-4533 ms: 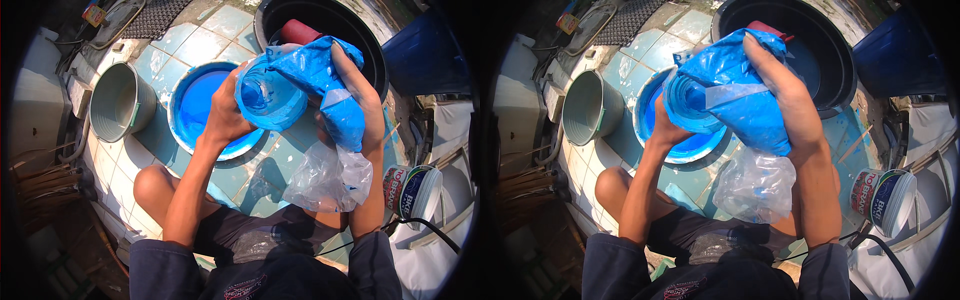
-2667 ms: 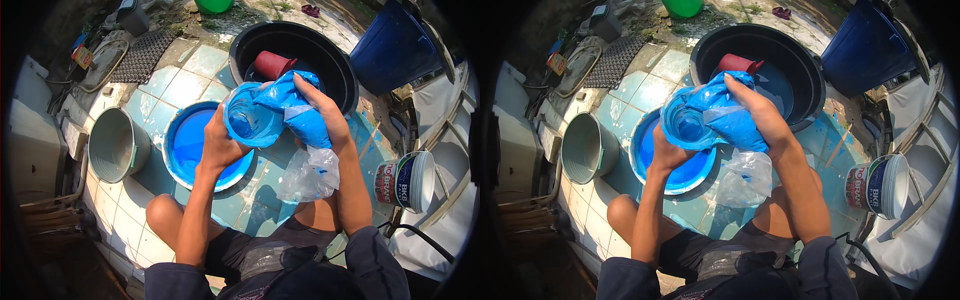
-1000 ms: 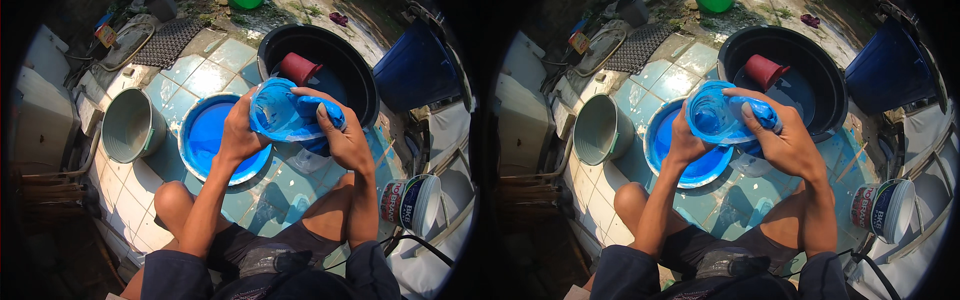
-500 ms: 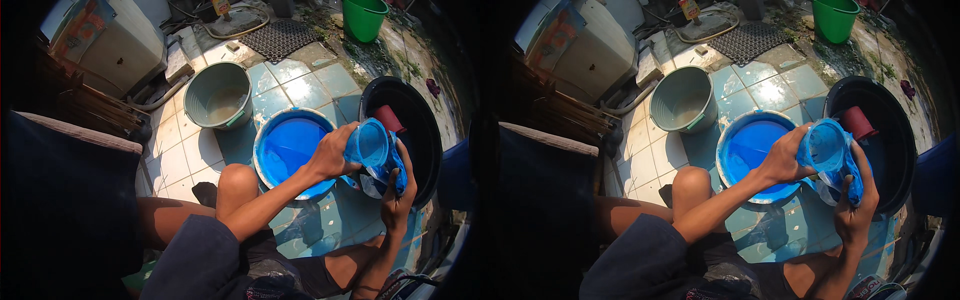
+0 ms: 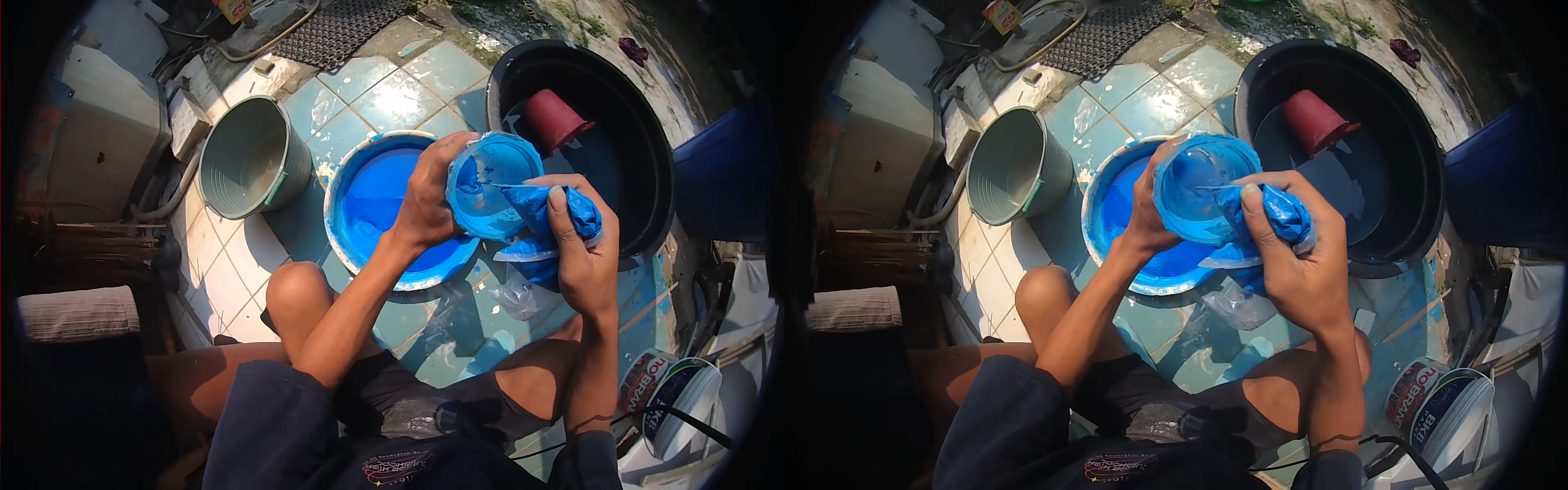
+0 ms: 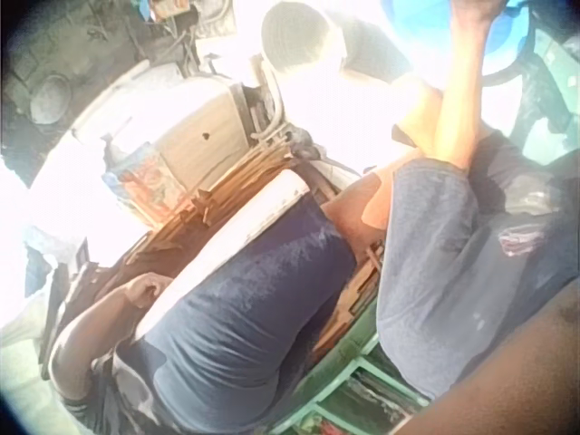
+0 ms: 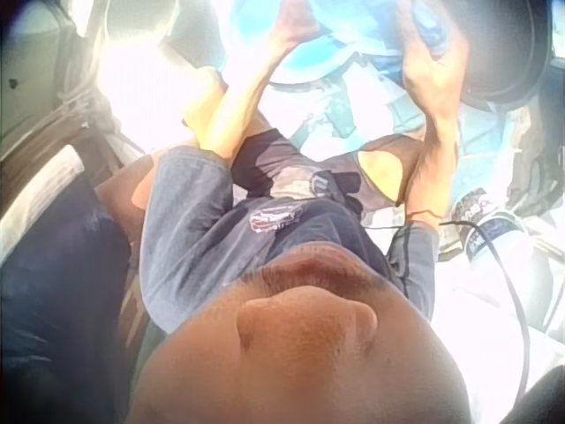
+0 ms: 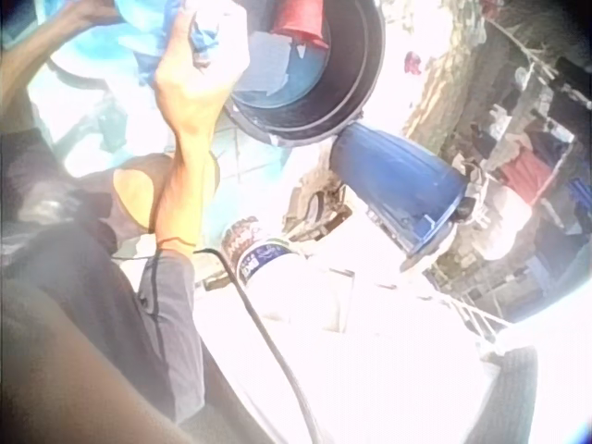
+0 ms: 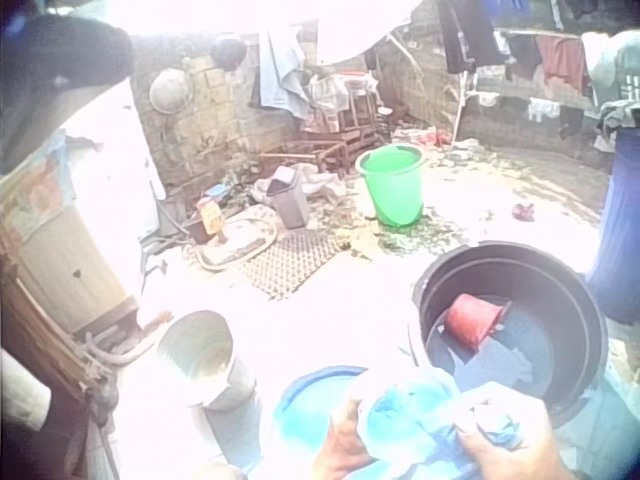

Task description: Mixing blue paint in a plastic cup with a brush and adding water.

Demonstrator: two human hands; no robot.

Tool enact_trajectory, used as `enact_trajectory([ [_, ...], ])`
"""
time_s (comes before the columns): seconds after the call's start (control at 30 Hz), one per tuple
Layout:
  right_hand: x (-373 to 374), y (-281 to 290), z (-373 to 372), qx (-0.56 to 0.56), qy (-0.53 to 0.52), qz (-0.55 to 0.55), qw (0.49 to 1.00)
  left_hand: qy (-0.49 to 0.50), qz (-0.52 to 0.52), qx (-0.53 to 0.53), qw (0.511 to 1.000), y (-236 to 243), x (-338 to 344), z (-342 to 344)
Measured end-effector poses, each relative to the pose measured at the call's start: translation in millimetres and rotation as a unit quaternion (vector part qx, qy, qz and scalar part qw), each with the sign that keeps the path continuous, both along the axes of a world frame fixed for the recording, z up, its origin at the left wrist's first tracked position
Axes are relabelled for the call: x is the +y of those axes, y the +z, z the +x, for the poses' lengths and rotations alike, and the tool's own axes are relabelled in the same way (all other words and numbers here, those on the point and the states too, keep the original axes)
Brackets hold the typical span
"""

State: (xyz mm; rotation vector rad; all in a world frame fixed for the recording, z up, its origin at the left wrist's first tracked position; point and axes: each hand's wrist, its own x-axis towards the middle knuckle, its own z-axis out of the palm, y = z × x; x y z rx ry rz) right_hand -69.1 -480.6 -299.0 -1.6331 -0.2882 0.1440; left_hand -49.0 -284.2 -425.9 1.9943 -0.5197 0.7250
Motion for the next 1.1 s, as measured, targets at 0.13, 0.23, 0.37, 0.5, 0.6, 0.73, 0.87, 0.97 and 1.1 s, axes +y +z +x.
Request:
enact_trajectory([
  [0.13, 4.0, -16.5, 2.5, 0.018, -0.012, 0.005, 1.000, -0.012, 0.017, 0.011, 1.000, -0.6, -0.9, -4.0],
  [0.23, 9.6, -16.6, -1.2, -0.049, -0.067, -0.062, 0.995, -0.008, 0.028, 0.009, 1.000, 2.1, -3.2, -5.1],
  [0.37, 6.4, -19.3, 1.3, -0.087, -0.082, -0.129, 0.984, -0.024, -0.013, 0.022, 0.999, 3.9, -6.1, -6.3],
  [0.5, 8.1, -23.7, 1.9, -0.132, -0.084, -0.147, 0.977, -0.034, 0.003, 0.049, 0.998, 5.6, -4.6, -9.9],
  [0.6, 10.6, -19.2, -0.3, -0.109, -0.087, -0.176, 0.974, -0.037, 0.011, 0.045, 0.998, 5.9, -4.4, -11.0],
  [0.73, 6.8, -17.9, -1.2, -0.112, -0.081, -0.168, 0.976, -0.040, 0.003, 0.046, 0.998, 7.0, -7.4, -13.6],
  [0.87, 3.4, -15.2, -4.4, -0.118, -0.074, -0.171, 0.975, -0.055, -0.017, 0.068, 0.996, 8.7, -10.0, -18.6],
  [0.97, 5.4, -12.4, -9.5, -0.133, -0.075, -0.184, 0.971, -0.063, -0.029, 0.085, 0.994, 4.8, -11.0, -20.9],
  [1.1, 3.7, -12.6, -11.5, -0.188, -0.079, -0.200, 0.958, -0.067, -0.031, 0.096, 0.993, 3.1, -16.6, -22.0],
])
